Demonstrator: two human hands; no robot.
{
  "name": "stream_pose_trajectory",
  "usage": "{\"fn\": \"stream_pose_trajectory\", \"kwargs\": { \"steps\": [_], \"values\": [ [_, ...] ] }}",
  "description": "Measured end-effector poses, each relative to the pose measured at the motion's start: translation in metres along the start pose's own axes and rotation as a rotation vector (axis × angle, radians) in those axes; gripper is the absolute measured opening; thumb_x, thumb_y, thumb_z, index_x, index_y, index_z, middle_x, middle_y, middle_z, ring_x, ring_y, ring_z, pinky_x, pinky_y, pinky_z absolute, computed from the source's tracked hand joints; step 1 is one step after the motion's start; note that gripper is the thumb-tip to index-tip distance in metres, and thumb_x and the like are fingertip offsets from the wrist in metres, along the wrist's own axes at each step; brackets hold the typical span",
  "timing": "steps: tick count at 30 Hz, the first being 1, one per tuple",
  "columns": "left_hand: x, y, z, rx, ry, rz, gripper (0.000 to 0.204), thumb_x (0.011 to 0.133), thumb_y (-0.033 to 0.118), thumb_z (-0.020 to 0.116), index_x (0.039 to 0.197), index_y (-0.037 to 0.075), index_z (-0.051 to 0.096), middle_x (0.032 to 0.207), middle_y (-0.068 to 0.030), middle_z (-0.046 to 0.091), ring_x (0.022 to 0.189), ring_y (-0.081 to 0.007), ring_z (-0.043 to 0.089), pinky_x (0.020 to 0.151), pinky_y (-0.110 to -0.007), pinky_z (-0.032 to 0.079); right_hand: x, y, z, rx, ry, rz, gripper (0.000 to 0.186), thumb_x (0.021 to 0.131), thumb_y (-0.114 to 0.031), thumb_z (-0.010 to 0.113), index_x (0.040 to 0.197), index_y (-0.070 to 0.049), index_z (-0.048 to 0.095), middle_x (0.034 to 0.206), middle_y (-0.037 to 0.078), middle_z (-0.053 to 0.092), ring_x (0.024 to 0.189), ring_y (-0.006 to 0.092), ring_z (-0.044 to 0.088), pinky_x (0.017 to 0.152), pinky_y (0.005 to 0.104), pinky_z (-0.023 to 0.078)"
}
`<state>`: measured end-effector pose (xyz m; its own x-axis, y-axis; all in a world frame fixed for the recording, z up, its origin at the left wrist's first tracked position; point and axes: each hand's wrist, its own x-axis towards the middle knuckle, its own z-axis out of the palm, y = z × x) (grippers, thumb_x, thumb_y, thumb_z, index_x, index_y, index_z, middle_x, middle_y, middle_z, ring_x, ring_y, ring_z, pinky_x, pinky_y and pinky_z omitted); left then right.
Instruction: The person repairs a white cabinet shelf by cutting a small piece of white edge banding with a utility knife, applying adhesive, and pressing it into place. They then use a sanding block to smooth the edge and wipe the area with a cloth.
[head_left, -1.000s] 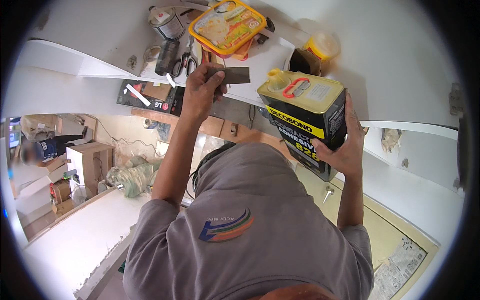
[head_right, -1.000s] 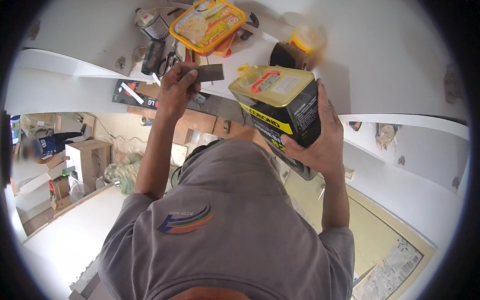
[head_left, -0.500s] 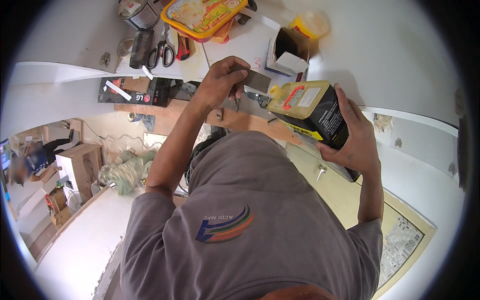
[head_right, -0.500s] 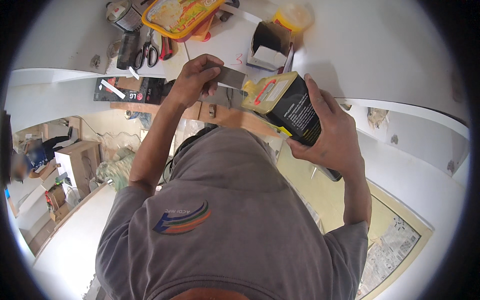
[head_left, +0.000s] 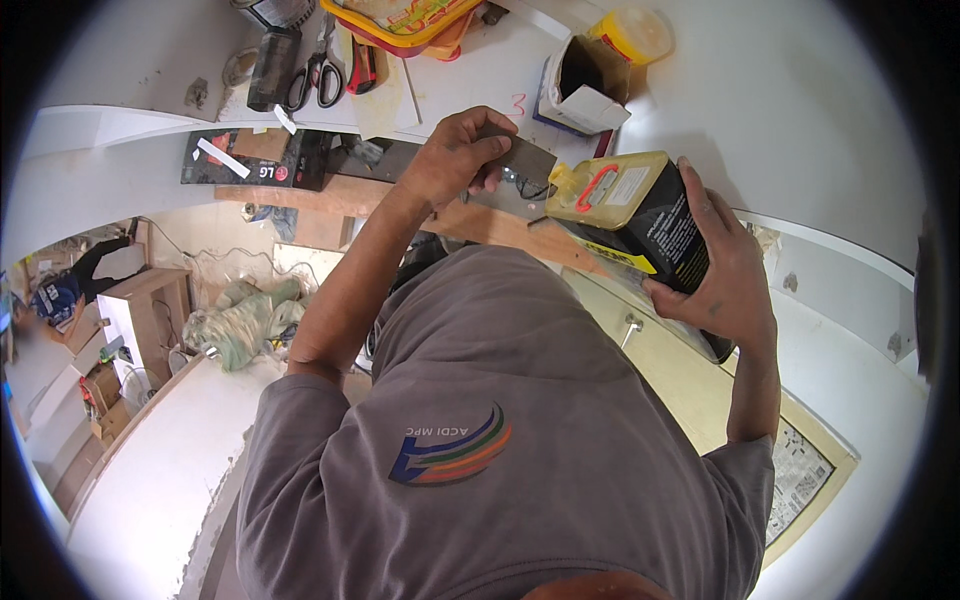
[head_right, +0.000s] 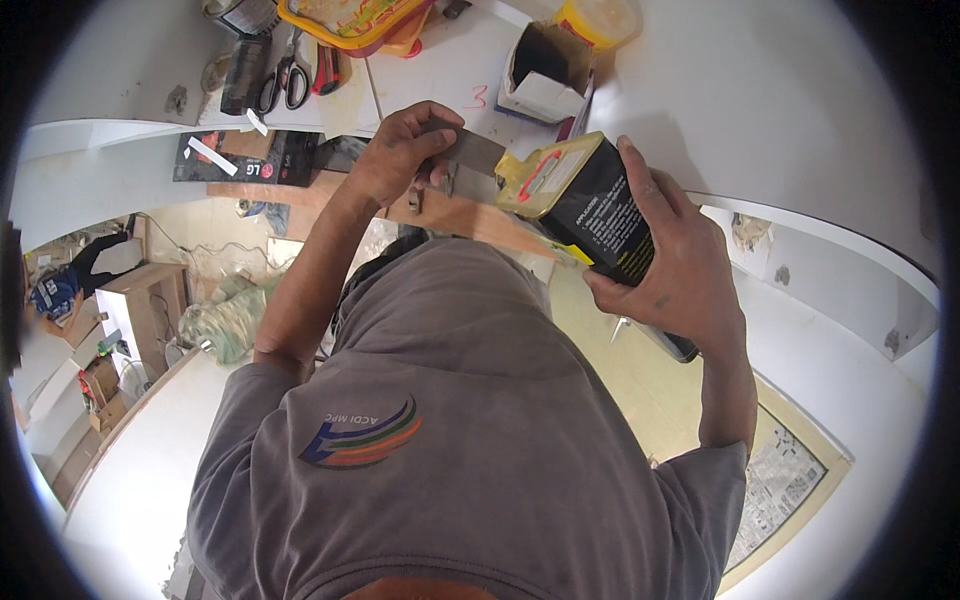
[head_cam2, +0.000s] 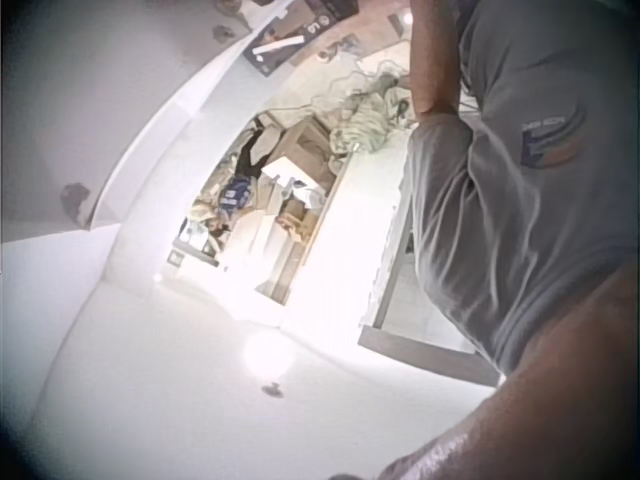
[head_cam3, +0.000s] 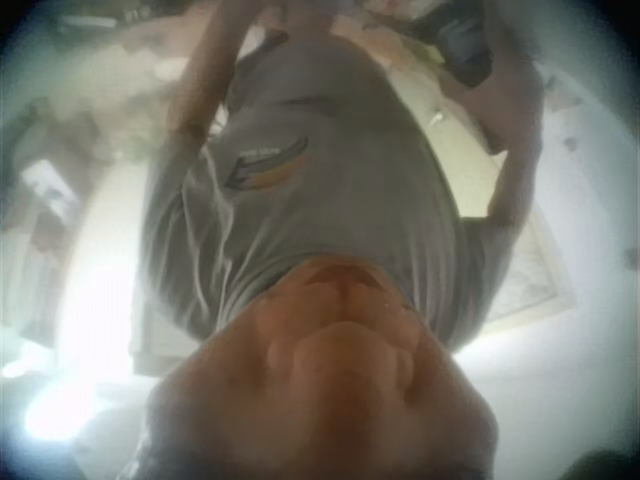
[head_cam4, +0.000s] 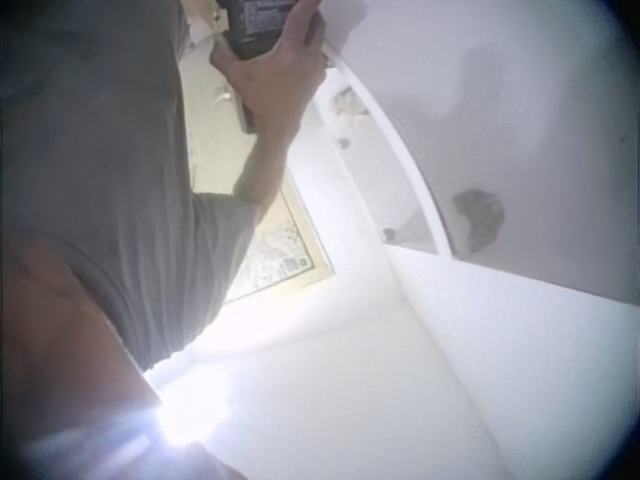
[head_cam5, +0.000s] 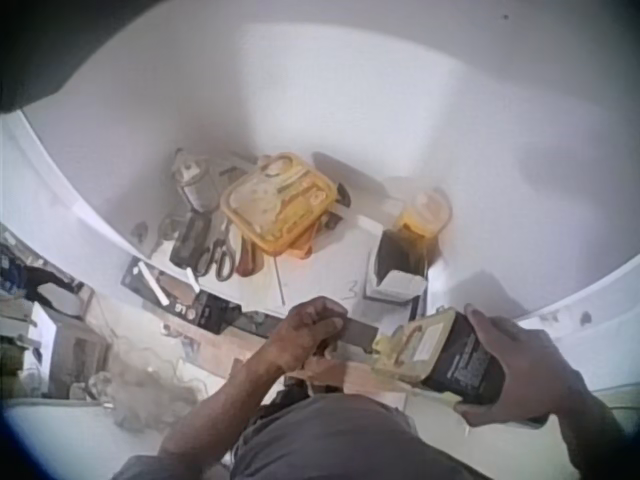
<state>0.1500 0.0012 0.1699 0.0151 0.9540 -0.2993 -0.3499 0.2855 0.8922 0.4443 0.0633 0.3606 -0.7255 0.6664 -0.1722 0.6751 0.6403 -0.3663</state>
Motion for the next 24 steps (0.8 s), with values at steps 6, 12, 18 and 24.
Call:
{"fn": "stream_pose_trajectory", "kwargs": {
  "steps": [6, 12, 18, 24],
  "values": [
    [-0.002, -0.012, -0.002, 0.016, -0.01, -0.008, 0.02, 0.103, 0.009, 0.061, 0.121, 0.001, 0.061, 0.068, -0.0013, 0.06, 0.053, -0.0069, 0.055, 0.046, -0.023, 0.039, 0.004, -0.007, -0.003, -0.011, -0.04, -0.005, 0.117, 0.058, -0.023, 0.086, 0.163, -0.014, 0.035, 0.126, 0.023, 0.066, 0.1, 0.0389, 0.073, 0.089, 0.0459, 0.061],
    [-0.007, -0.007, 0.001, 0.051, -0.026, -0.026, 0.019, 0.103, 0.01, 0.059, 0.12, -0.001, 0.06, 0.065, -0.0037, 0.061, 0.053, -0.0082, 0.052, 0.048, -0.026, 0.038, 0.005, -0.01, -0.004, -0.043, -0.074, 0.005, 0.116, 0.059, -0.023, 0.085, 0.164, -0.015, 0.035, 0.129, 0.021, 0.065, 0.102, 0.0383, 0.072, 0.091, 0.0454, 0.061],
    [-0.008, -0.017, 0.003, 0.061, -0.009, 0.017, 0.02, 0.103, 0.011, 0.061, 0.12, 0.001, 0.062, 0.065, 0.0005, 0.059, 0.052, -0.0053, 0.054, 0.047, -0.022, 0.038, 0.01, -0.012, -0.004, -0.051, -0.091, -0.015, 0.117, 0.058, -0.024, 0.086, 0.164, -0.015, 0.035, 0.129, 0.02, 0.064, 0.106, 0.0386, 0.071, 0.093, 0.0462, 0.059],
    [-0.01, -0.015, 0.004, 0.1, 0.021, 0.014, 0.02, 0.103, 0.011, 0.062, 0.12, 0.001, 0.062, 0.066, 0.0009, 0.059, 0.054, -0.0055, 0.054, 0.048, -0.023, 0.038, 0.013, -0.01, -0.004, -0.065, -0.141, 0.036, 0.122, 0.055, -0.017, 0.084, 0.165, -0.014, 0.033, 0.127, 0.021, 0.065, 0.108, 0.0398, 0.068, 0.098, 0.0453, 0.056]
  ]
}}
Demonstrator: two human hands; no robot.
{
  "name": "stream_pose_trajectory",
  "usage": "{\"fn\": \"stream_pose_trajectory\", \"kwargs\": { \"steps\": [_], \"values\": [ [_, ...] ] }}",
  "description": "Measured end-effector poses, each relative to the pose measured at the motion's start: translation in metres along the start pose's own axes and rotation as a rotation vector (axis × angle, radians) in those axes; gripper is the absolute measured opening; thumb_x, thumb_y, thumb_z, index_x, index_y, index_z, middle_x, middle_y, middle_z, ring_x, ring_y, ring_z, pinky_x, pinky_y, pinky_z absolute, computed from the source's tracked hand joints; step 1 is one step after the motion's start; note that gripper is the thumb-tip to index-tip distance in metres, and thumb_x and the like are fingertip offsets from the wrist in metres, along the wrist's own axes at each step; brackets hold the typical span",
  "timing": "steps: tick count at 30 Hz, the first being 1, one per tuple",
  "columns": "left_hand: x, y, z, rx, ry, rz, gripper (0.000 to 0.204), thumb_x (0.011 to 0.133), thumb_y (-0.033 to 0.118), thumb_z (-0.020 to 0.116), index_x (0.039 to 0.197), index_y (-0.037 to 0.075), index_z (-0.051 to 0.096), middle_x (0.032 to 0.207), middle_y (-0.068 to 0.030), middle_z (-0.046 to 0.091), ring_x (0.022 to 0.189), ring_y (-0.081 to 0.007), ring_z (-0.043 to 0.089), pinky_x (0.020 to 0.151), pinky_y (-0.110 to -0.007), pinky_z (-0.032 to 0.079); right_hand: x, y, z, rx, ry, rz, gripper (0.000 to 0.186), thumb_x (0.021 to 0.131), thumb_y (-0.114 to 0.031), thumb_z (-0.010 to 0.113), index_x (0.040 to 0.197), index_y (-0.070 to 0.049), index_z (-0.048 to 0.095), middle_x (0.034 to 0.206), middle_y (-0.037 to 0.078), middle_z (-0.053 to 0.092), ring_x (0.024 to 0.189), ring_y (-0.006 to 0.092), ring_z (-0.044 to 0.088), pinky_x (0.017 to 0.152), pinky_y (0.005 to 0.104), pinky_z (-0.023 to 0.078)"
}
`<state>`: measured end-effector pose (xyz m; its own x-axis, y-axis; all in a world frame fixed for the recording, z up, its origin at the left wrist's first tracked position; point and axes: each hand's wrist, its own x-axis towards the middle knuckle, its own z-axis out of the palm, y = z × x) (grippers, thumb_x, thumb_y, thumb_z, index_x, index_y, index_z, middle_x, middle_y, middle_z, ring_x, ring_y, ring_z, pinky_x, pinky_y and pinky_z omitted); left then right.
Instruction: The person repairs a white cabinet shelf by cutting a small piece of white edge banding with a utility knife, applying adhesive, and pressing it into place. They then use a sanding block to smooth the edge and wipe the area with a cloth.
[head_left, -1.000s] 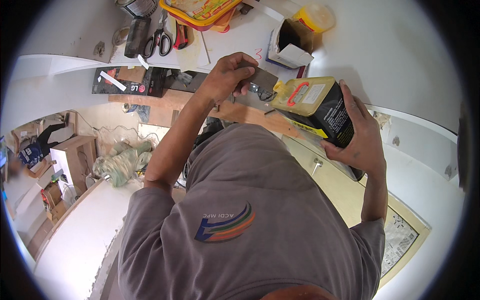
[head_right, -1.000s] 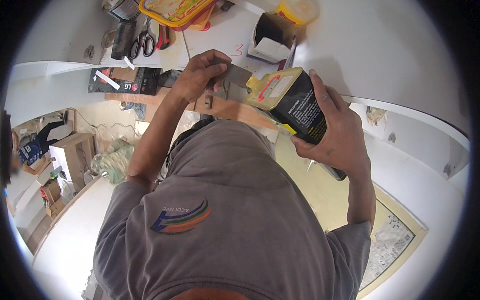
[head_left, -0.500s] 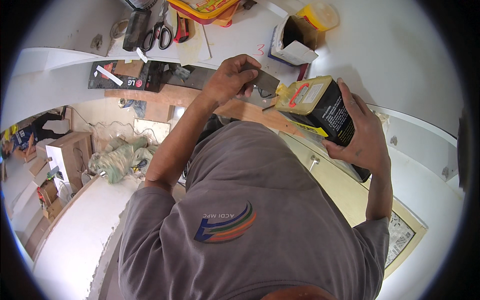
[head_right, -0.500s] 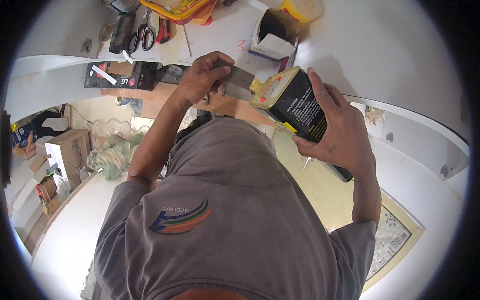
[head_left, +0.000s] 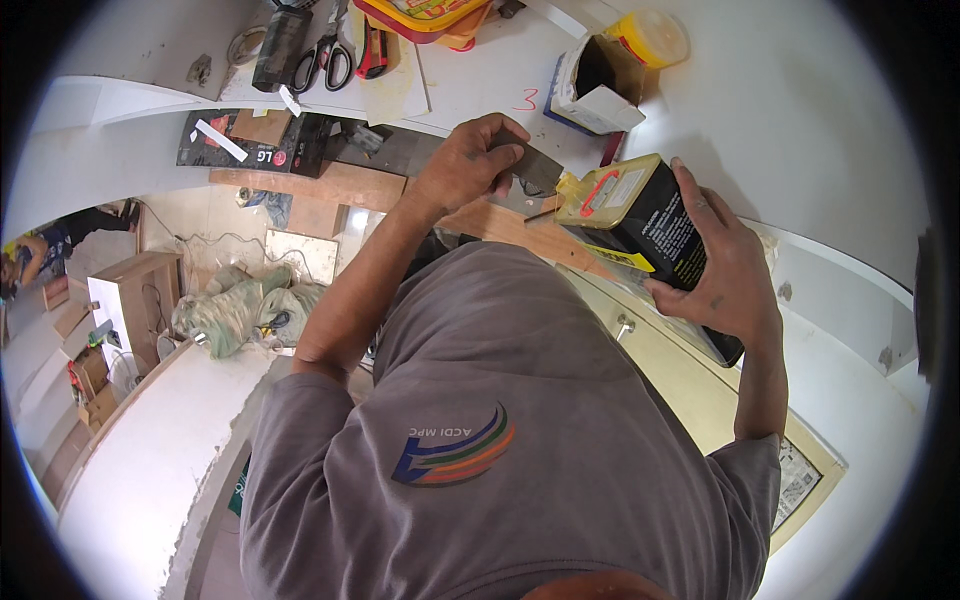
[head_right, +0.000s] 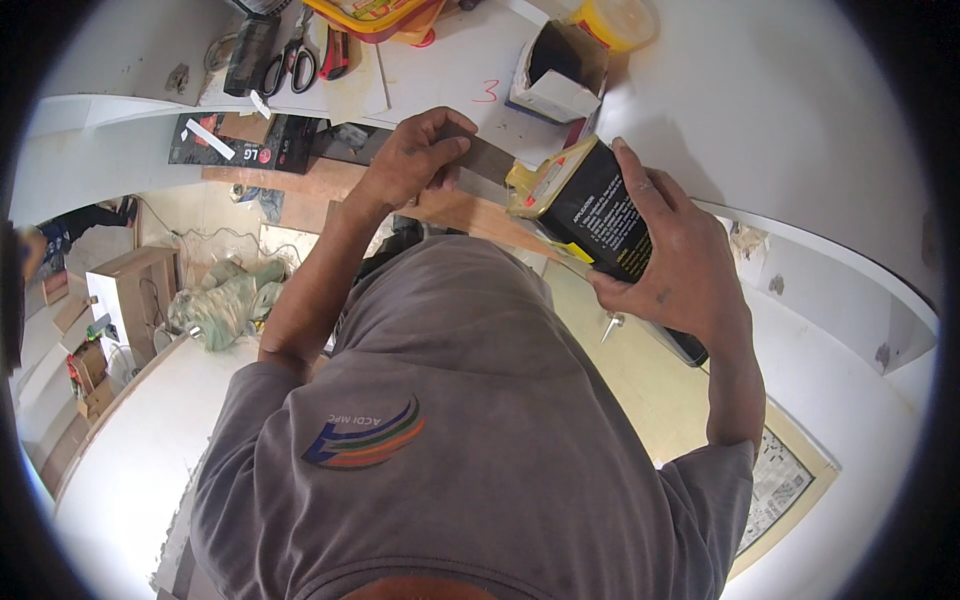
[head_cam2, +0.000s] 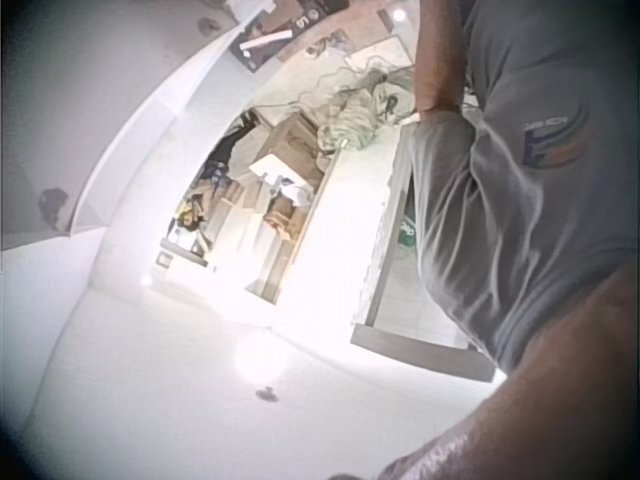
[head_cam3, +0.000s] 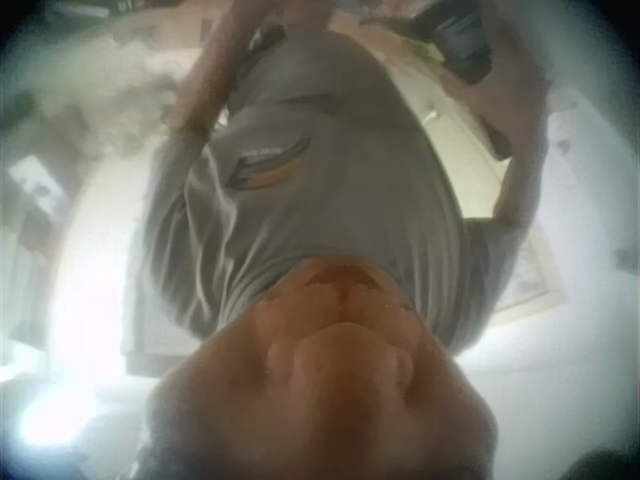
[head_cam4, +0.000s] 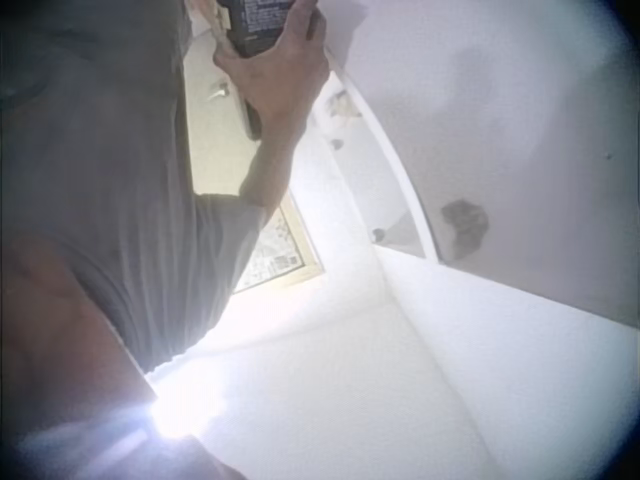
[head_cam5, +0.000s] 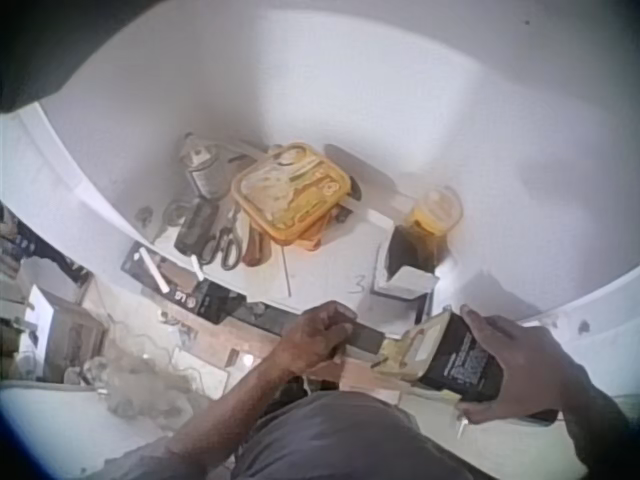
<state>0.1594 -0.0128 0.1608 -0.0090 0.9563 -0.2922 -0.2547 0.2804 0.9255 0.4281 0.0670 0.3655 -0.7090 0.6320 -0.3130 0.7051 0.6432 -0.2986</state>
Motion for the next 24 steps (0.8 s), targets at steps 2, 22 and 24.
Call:
{"fn": "stream_pose_trajectory", "kwargs": {
  "steps": [2, 22, 24],
  "values": [
    [-0.001, 0.001, 0.002, 0.006, -0.002, -0.008, 0.02, 0.103, 0.011, 0.062, 0.12, 0.0, 0.062, 0.067, 0.001, 0.059, 0.054, -0.0057, 0.055, 0.048, -0.023, 0.039, 0.0, -0.002, 0.0, -0.011, -0.007, 0.016, 0.121, 0.055, -0.017, 0.085, 0.165, -0.014, 0.033, 0.126, 0.021, 0.065, 0.108, 0.0393, 0.068, 0.098, 0.0452, 0.056],
    [0.001, -0.01, 0.007, -0.036, -0.012, 0.006, 0.021, 0.103, 0.01, 0.061, 0.121, -0.001, 0.06, 0.071, 0.0008, 0.059, 0.056, -0.0062, 0.057, 0.049, -0.023, 0.04, 0.004, 0.0, 0.0, -0.11, -0.065, 0.033, 0.118, 0.061, -0.029, 0.086, 0.165, -0.015, 0.032, 0.132, 0.02, 0.064, 0.107, 0.0347, 0.073, 0.101, 0.0427, 0.06],
    [0.002, -0.011, 0.008, -0.048, -0.007, 0.012, 0.021, 0.103, 0.01, 0.061, 0.121, -0.001, 0.06, 0.072, 0.001, 0.06, 0.056, -0.0063, 0.057, 0.05, -0.023, 0.04, 0.003, 0.0, -0.001, -0.115, -0.069, 0.038, 0.118, 0.061, -0.029, 0.086, 0.165, -0.015, 0.032, 0.132, 0.02, 0.064, 0.107, 0.0348, 0.073, 0.101, 0.0427, 0.06]
  ]
}}
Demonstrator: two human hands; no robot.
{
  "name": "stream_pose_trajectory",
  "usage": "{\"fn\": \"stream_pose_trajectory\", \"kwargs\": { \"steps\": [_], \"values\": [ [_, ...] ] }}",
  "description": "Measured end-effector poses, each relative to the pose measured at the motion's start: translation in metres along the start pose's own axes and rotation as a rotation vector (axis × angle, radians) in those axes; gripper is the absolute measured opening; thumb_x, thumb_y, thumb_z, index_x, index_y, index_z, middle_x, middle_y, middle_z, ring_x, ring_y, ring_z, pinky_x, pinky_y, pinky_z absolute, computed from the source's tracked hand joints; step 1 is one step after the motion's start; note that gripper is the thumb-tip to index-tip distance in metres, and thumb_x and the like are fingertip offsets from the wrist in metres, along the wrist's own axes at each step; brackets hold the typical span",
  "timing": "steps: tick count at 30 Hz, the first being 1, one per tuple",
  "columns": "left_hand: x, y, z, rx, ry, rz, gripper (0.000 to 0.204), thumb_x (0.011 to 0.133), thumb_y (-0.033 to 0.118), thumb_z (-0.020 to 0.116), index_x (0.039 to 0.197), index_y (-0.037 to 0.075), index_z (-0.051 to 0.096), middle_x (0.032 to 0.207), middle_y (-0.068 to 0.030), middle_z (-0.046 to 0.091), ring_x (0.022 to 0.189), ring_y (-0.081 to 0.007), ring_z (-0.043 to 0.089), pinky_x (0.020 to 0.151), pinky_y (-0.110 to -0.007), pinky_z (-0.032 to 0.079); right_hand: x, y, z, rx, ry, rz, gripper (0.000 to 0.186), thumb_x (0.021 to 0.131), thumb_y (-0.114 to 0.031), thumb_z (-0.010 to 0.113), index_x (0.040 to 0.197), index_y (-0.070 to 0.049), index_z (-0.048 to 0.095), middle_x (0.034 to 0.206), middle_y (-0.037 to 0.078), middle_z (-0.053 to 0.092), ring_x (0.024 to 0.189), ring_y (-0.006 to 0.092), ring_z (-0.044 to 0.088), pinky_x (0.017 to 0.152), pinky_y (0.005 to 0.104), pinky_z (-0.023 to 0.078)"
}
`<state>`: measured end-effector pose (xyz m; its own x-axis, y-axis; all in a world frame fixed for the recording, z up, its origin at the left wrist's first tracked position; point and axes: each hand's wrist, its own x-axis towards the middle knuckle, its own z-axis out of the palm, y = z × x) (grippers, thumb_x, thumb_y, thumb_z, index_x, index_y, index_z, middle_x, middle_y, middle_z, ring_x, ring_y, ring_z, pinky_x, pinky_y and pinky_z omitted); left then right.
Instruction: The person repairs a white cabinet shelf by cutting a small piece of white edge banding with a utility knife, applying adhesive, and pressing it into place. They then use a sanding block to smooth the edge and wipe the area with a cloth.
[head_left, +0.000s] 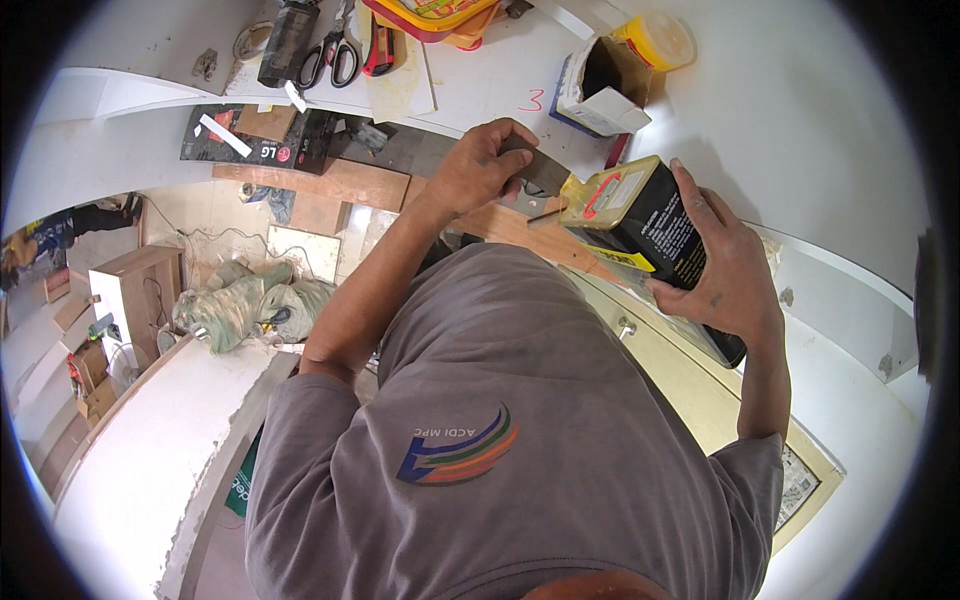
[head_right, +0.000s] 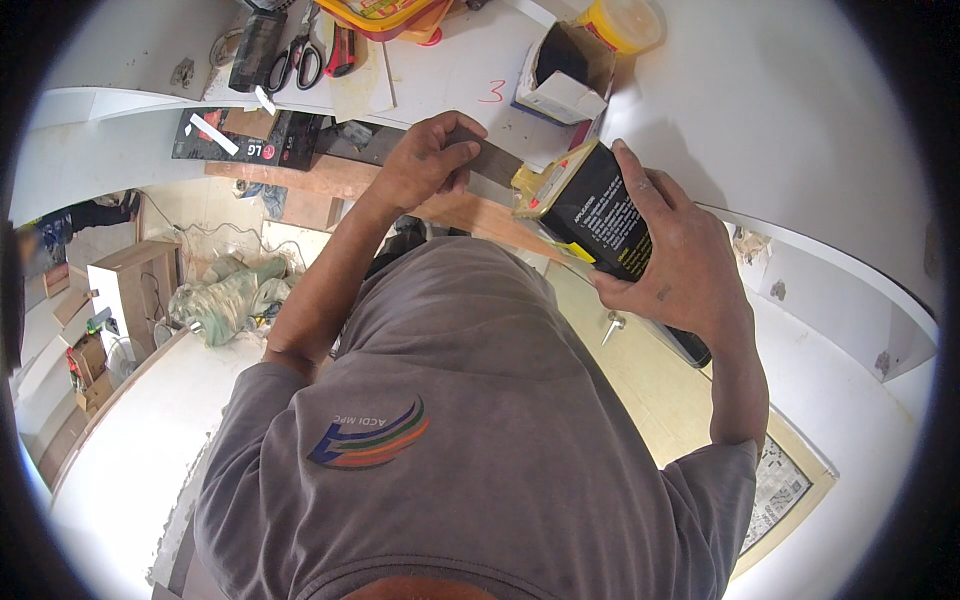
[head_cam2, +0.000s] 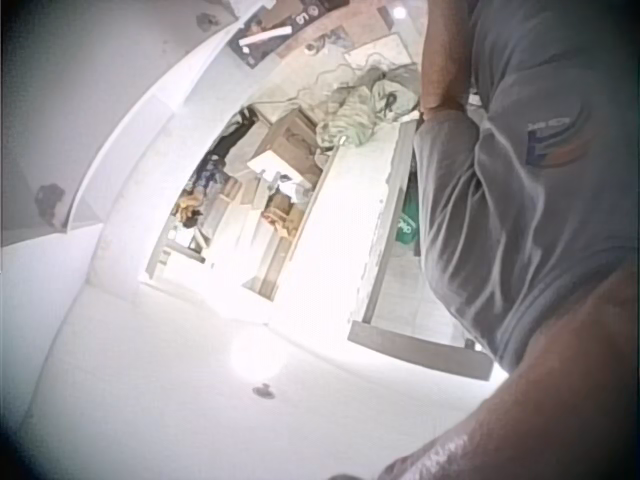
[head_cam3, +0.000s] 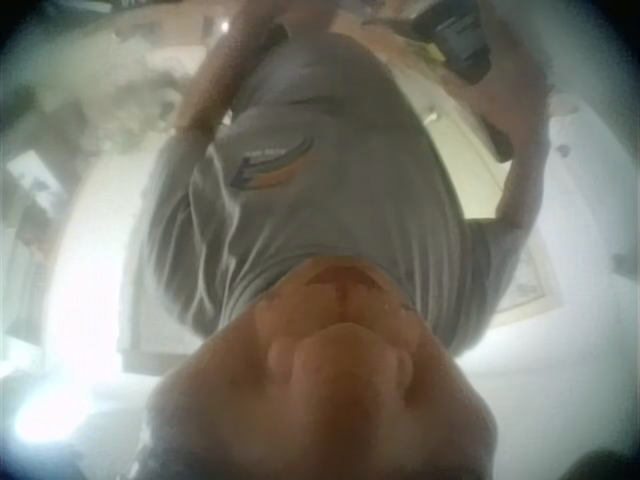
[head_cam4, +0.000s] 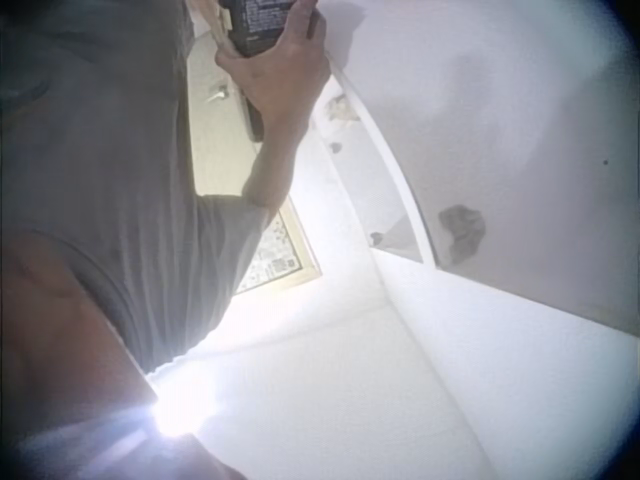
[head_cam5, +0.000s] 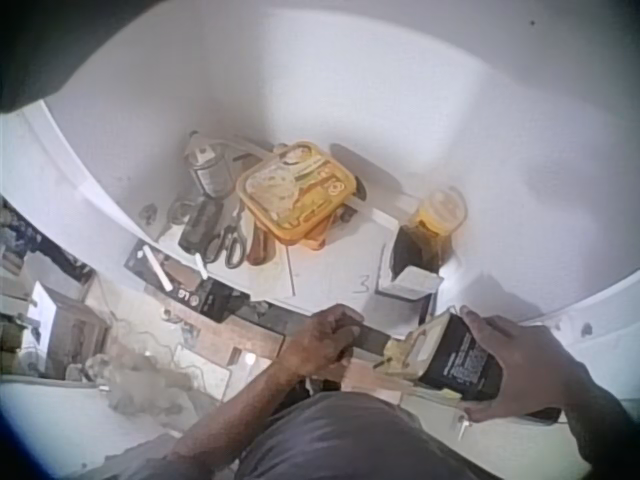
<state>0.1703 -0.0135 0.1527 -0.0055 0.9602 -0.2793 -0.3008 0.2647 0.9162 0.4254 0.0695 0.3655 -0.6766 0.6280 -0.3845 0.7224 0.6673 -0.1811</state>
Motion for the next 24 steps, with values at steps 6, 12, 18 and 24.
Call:
{"fn": "stream_pose_trajectory", "kwargs": {
  "steps": [6, 12, 18, 24],
  "values": [
    [0.001, 0.0, 0.0, 0.028, 0.008, -0.002, 0.021, 0.102, 0.01, 0.061, 0.12, -0.001, 0.061, 0.072, 0.0012, 0.06, 0.057, -0.0065, 0.057, 0.051, -0.024, 0.041, 0.001, 0.0, -0.001, 0.009, -0.015, 0.002, 0.119, 0.061, -0.028, 0.087, 0.165, -0.014, 0.032, 0.131, 0.02, 0.064, 0.107, 0.0354, 0.072, 0.1, 0.0425, 0.06],
    [0.002, -0.004, 0.001, 0.029, -0.009, 0.012, 0.022, 0.102, 0.011, 0.062, 0.12, -0.002, 0.061, 0.07, 0.0004, 0.06, 0.056, -0.0066, 0.057, 0.051, -0.024, 0.041, 0.002, -0.002, -0.001, -0.009, -0.028, 0.011, 0.119, 0.061, -0.028, 0.087, 0.165, -0.013, 0.032, 0.131, 0.02, 0.064, 0.108, 0.0356, 0.072, 0.101, 0.043, 0.059],
    [0.003, -0.01, 0.002, -0.011, -0.012, 0.025, 0.023, 0.102, 0.011, 0.062, 0.121, -0.002, 0.061, 0.069, 0.0002, 0.06, 0.056, -0.007, 0.056, 0.051, -0.025, 0.041, 0.004, -0.005, -0.003, -0.019, -0.046, 0.023, 0.119, 0.061, -0.029, 0.087, 0.165, -0.013, 0.031, 0.133, 0.021, 0.063, 0.109, 0.0362, 0.072, 0.101, 0.0442, 0.059],
    [0.003, -0.007, 0.005, 0.034, 0.008, 0.03, 0.022, 0.101, 0.009, 0.062, 0.12, -0.003, 0.062, 0.07, 0.0008, 0.058, 0.056, -0.0074, 0.056, 0.051, -0.026, 0.041, 0.003, -0.003, -0.002, -0.031, -0.032, 0.007, 0.117, 0.062, -0.029, 0.086, 0.165, -0.015, 0.031, 0.132, 0.02, 0.063, 0.108, 0.0372, 0.072, 0.1, 0.0449, 0.059]
  ]
}}
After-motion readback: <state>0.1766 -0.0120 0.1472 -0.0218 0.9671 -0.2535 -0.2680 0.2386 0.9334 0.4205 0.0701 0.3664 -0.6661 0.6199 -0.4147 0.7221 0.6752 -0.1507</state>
